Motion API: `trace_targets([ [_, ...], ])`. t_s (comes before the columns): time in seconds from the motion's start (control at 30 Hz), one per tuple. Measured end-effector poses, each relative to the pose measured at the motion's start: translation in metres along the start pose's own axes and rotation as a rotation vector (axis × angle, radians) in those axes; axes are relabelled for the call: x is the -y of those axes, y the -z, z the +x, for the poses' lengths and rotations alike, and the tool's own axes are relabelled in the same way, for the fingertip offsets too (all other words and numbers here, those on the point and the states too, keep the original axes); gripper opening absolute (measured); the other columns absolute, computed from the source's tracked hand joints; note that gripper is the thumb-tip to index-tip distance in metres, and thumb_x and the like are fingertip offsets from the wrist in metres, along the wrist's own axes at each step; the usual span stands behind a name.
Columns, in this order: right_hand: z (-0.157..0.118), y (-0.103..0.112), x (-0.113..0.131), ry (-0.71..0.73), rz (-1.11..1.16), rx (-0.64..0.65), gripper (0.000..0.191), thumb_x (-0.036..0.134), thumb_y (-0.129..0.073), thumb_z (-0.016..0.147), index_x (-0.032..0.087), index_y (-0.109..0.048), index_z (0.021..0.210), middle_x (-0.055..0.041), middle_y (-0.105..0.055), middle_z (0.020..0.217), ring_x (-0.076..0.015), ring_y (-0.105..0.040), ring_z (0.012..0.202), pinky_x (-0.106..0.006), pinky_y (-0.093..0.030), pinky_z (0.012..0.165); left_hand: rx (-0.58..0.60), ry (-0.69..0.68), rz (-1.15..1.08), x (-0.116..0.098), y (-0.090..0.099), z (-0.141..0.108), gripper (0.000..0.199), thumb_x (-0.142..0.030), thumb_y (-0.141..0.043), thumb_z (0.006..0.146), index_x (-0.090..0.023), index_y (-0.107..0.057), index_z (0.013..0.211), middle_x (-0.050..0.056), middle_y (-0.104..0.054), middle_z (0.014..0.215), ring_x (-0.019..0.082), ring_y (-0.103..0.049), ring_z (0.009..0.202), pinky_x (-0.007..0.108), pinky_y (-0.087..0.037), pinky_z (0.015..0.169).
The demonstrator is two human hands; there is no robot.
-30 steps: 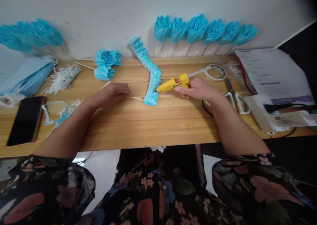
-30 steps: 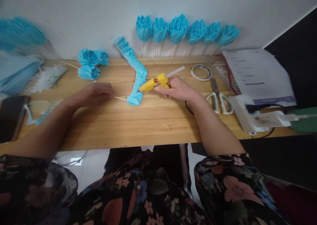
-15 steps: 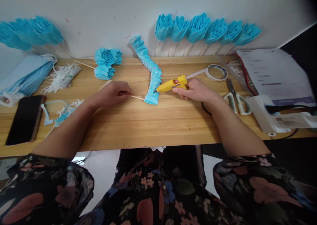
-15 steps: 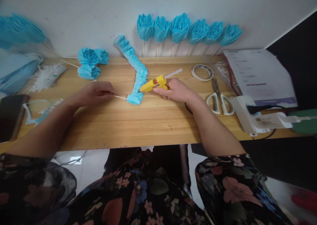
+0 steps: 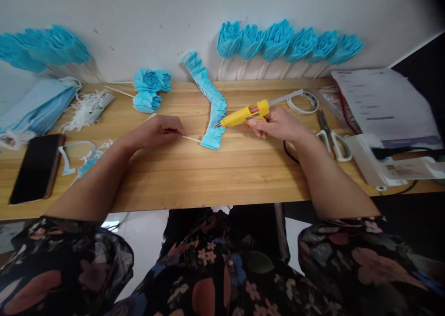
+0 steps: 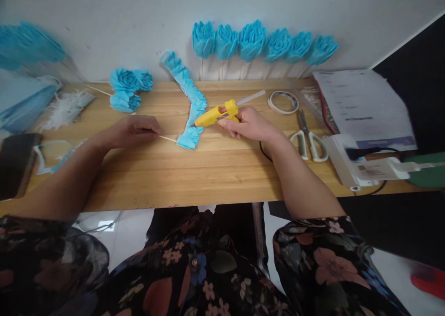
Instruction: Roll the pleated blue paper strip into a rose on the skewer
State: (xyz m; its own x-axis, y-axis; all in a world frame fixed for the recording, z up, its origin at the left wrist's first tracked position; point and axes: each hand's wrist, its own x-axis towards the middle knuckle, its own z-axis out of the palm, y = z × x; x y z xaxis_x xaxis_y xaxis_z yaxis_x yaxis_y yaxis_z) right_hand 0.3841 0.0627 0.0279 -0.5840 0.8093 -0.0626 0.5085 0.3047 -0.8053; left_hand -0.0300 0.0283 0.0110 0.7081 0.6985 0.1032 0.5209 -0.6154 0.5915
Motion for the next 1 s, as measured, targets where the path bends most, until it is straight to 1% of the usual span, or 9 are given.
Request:
trace_targets([
  [0.1, 0.0, -0.001, 0.001, 0.004, 0.008, -0.007, 0.062, 0.082, -0.073, 0.094, 0.025, -0.065, 0.074, 0.0009, -0.064, 0.059, -0.0132, -0.057, 0.053, -0.032, -0.045, 0.056, 0.007, 0.005, -0.011, 0.0, 0.0, 0.0, 0.027, -0.035, -0.061, 0.112, -0.018, -0.082, 0.106, 0.011, -0.083, 0.106, 0.021, -0.076, 0.094, 0.026, -0.055, 0.085],
  [0.27, 0.002, -0.006, 0.004, 0.023, -0.03, 0.068, 0.057, 0.077, -0.075, 0.093, 0.025, -0.062, 0.073, 0.0027, -0.059, 0.057, -0.0125, -0.052, 0.051, -0.033, -0.04, 0.054, 0.013, 0.007, 0.008, 0.001, -0.001, 0.0, 0.029, -0.036, -0.06, 0.113, -0.019, -0.083, 0.108, 0.01, -0.083, 0.106, 0.021, -0.076, 0.094, 0.027, -0.055, 0.086],
  [0.4, 0.003, -0.008, 0.003, -0.006, -0.041, 0.073, 0.055, 0.074, -0.075, 0.096, 0.026, -0.062, 0.074, 0.0014, -0.06, 0.059, -0.014, -0.056, 0.054, -0.033, -0.042, 0.057, 0.006, 0.011, 0.013, 0.002, -0.001, 0.0, 0.029, -0.038, -0.061, 0.113, -0.019, -0.083, 0.108, 0.01, -0.083, 0.106, 0.021, -0.076, 0.093, 0.026, -0.055, 0.086],
  [0.5, 0.003, -0.006, 0.001, -0.028, -0.04, 0.07, 0.056, 0.073, -0.077, 0.096, 0.025, -0.062, 0.072, 0.0005, -0.06, 0.059, -0.0153, -0.057, 0.056, -0.034, -0.043, 0.058, -0.009, 0.022, -0.004, 0.001, -0.002, 0.001, 0.028, -0.035, -0.062, 0.111, -0.019, -0.083, 0.106, 0.01, -0.083, 0.104, 0.02, -0.076, 0.093, 0.026, -0.055, 0.085],
  [0.6, 0.002, -0.001, -0.001, -0.046, -0.037, 0.077, 0.057, 0.075, -0.078, 0.095, 0.025, -0.064, 0.072, 0.0006, -0.061, 0.059, -0.0146, -0.056, 0.055, -0.033, -0.043, 0.057, -0.011, 0.035, -0.019, -0.001, -0.002, 0.001, 0.026, -0.034, -0.062, 0.109, -0.018, -0.083, 0.104, 0.01, -0.083, 0.103, 0.02, -0.075, 0.091, 0.026, -0.055, 0.083],
  [0.67, 0.001, 0.002, -0.002, -0.058, -0.018, 0.055, 0.058, 0.077, -0.078, 0.093, 0.024, -0.066, 0.073, 0.0006, -0.062, 0.059, -0.0136, -0.056, 0.054, -0.033, -0.043, 0.057, -0.015, 0.039, -0.027, -0.002, -0.002, 0.002, 0.025, -0.033, -0.063, 0.108, -0.018, -0.083, 0.103, 0.009, -0.083, 0.102, 0.019, -0.074, 0.091, 0.026, -0.055, 0.083],
  [0.77, 0.001, 0.004, -0.004, -0.067, 0.049, -0.038, 0.06, 0.08, -0.076, 0.094, 0.023, -0.07, 0.077, -0.0002, -0.064, 0.061, -0.0132, -0.056, 0.054, -0.032, -0.045, 0.056, -0.019, 0.027, -0.043, -0.002, -0.002, 0.002, 0.025, -0.033, -0.063, 0.108, -0.019, -0.082, 0.102, 0.009, -0.083, 0.103, 0.019, -0.074, 0.091, 0.027, -0.055, 0.084],
  [0.87, 0.002, 0.001, -0.006, -0.064, 0.063, -0.115, 0.06, 0.079, -0.074, 0.096, 0.024, -0.068, 0.073, -0.0017, -0.064, 0.061, -0.0136, -0.056, 0.054, -0.033, -0.045, 0.056, -0.01, 0.024, -0.059, 0.001, -0.002, 0.002, 0.025, -0.035, -0.064, 0.109, -0.019, -0.082, 0.102, 0.009, -0.083, 0.104, 0.02, -0.075, 0.093, 0.028, -0.056, 0.086],
  [1.0, 0.004, -0.006, -0.007, -0.061, 0.011, -0.099, 0.06, 0.077, -0.075, 0.095, 0.025, -0.064, 0.068, -0.0012, -0.063, 0.06, -0.014, -0.056, 0.055, -0.033, -0.043, 0.058, -0.025, 0.013, -0.073, 0.003, -0.003, 0.001, 0.025, -0.036, -0.064, 0.109, -0.02, -0.082, 0.102, 0.009, -0.082, 0.104, 0.02, -0.075, 0.092, 0.03, -0.057, 0.085],
])
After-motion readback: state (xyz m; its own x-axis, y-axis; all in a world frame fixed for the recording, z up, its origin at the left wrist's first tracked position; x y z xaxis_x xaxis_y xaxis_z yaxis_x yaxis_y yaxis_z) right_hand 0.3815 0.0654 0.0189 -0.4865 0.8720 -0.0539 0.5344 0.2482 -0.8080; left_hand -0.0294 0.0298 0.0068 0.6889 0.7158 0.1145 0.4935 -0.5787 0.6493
